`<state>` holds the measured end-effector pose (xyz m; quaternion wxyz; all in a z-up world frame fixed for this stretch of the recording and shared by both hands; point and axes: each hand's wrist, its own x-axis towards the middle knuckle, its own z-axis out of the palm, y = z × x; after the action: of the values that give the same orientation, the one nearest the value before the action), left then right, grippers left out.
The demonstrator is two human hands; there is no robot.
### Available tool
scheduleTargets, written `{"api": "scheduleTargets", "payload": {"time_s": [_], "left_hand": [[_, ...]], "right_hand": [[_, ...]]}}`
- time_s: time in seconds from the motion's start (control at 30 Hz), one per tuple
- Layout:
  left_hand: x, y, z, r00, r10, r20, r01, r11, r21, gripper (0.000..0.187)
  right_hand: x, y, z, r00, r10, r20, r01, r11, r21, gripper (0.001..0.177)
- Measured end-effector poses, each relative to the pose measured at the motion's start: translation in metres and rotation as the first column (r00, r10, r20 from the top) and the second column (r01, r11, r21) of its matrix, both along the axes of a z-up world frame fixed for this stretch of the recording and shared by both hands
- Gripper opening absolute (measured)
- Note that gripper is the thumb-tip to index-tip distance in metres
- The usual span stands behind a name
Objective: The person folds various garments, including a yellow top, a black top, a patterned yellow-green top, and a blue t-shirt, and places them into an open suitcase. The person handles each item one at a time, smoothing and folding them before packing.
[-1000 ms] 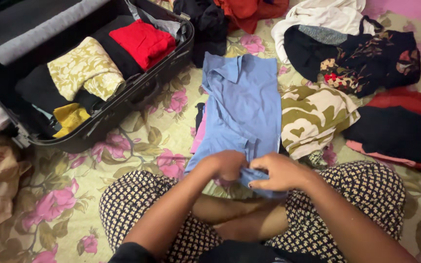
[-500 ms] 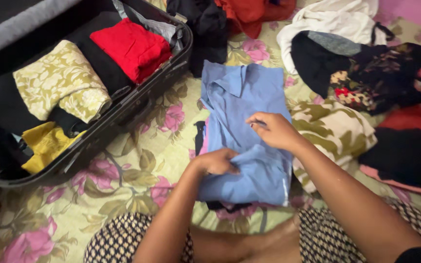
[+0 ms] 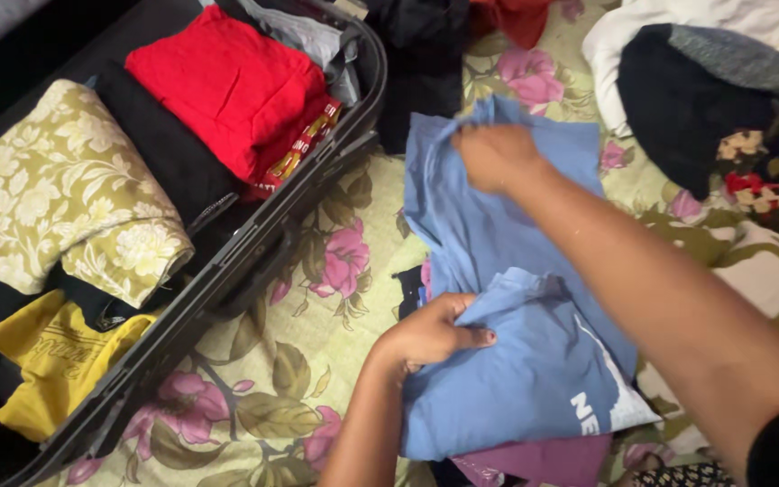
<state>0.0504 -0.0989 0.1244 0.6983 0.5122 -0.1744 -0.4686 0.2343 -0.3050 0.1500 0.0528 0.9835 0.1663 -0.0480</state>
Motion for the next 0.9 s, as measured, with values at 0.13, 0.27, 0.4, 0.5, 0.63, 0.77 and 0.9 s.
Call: {"api": "scheduleTargets", "payload": {"time_s": [0.13, 0.27, 0.4, 0.5, 0.63, 0.77, 0.9], "left_hand": [[-0.001, 0.001, -0.004, 1.0, 0.009, 0.014, -0.009, 1.0, -0.022, 0.03], [-0.005, -0.002, -0.003, 0.996, 0.024, 0.081, -0.025, 1.0, 0.006, 0.029], [-0.009, -0.004, 0.011, 0.991, 0.064, 0.12, -0.065, 0.998, 0.002, 0.03], [-0.018, -0.005, 0.029, 0.965, 0.006, 0.263, -0.014, 1.0, 0.028, 0.024], [-0.041, -0.003, 0.064, 0.841, -0.14, 0.523, 0.108, 0.99, 0.091, 0.018], [-0.083, -0.004, 0.105, 0.7, -0.232, 0.675, 0.148, 0.972, 0.181, 0.027], [-0.118, -0.007, 0.133, 0.682, -0.296, 0.668, 0.197, 0.955, 0.222, 0.03]], "right_hand": [[0.01, -0.008, 0.021, 0.898, 0.189, 0.397, -0.158, 0.981, -0.11, 0.034], [-0.012, -0.026, 0.027, 0.939, 0.079, 0.334, -0.126, 0.985, 0.121, 0.043], [-0.083, -0.042, 0.037, 0.999, 0.037, 0.04, -0.053, 0.799, 0.599, 0.042], [-0.159, -0.057, 0.063, 0.836, 0.114, -0.537, 0.465, 0.374, 0.803, 0.074], [-0.257, -0.061, 0.103, 0.807, 0.386, -0.447, 0.28, 0.416, 0.865, 0.1], [-0.313, -0.053, 0.122, 0.845, 0.214, -0.49, 0.214, 0.704, 0.677, 0.07], [-0.345, -0.054, 0.125, 0.849, 0.382, -0.366, 0.069, 0.605, 0.793, 0.053]]}}
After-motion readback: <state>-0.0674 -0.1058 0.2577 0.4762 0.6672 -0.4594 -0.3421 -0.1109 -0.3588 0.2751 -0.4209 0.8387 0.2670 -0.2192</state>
